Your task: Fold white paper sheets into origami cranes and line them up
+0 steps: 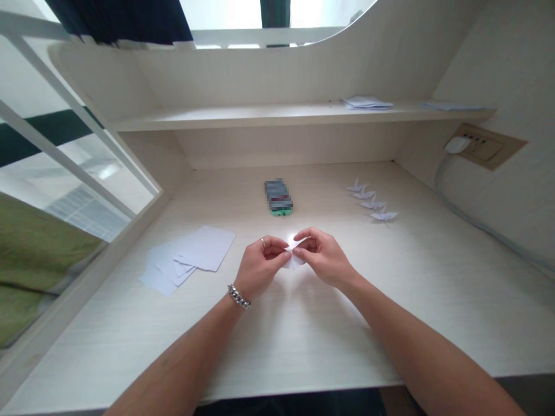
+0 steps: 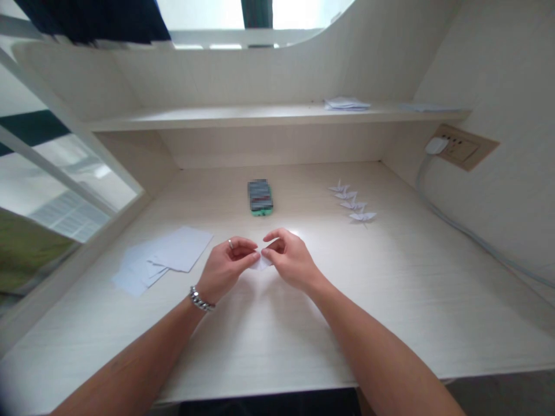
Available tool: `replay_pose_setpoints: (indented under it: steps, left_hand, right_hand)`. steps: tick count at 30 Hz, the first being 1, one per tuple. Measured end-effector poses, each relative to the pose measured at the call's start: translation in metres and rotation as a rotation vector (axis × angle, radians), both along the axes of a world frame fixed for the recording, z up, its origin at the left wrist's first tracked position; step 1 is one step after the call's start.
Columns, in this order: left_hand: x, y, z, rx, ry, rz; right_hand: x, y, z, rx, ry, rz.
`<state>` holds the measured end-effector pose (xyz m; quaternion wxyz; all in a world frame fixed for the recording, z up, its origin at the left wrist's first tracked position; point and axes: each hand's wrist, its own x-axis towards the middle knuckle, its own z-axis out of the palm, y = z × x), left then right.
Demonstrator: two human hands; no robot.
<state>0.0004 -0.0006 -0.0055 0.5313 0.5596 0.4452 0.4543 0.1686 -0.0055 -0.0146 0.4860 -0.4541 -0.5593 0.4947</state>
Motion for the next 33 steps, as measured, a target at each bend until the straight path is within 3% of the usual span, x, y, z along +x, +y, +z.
replay_pose_setpoints:
  steps: [10,24,33]
  left_hand:
    - [-0.0034,0.0019,0.0067,-0.040,0.065,-0.040]
    - [-0.0042,-0.0001,0.0031,0.062,0.165,-0.057]
    - [-0.0092,0.0031,0.0084,-0.007,0.109,-0.041]
  right_hand:
    - [0.0012,0.0007,0.0001,0.008,0.004,0.017]
    - [-0.0016,-0.0039,0.0062,0.012,-0.092,0.070]
    - [0.0032,0.0032,0.0029,-0.123,0.062,0.105]
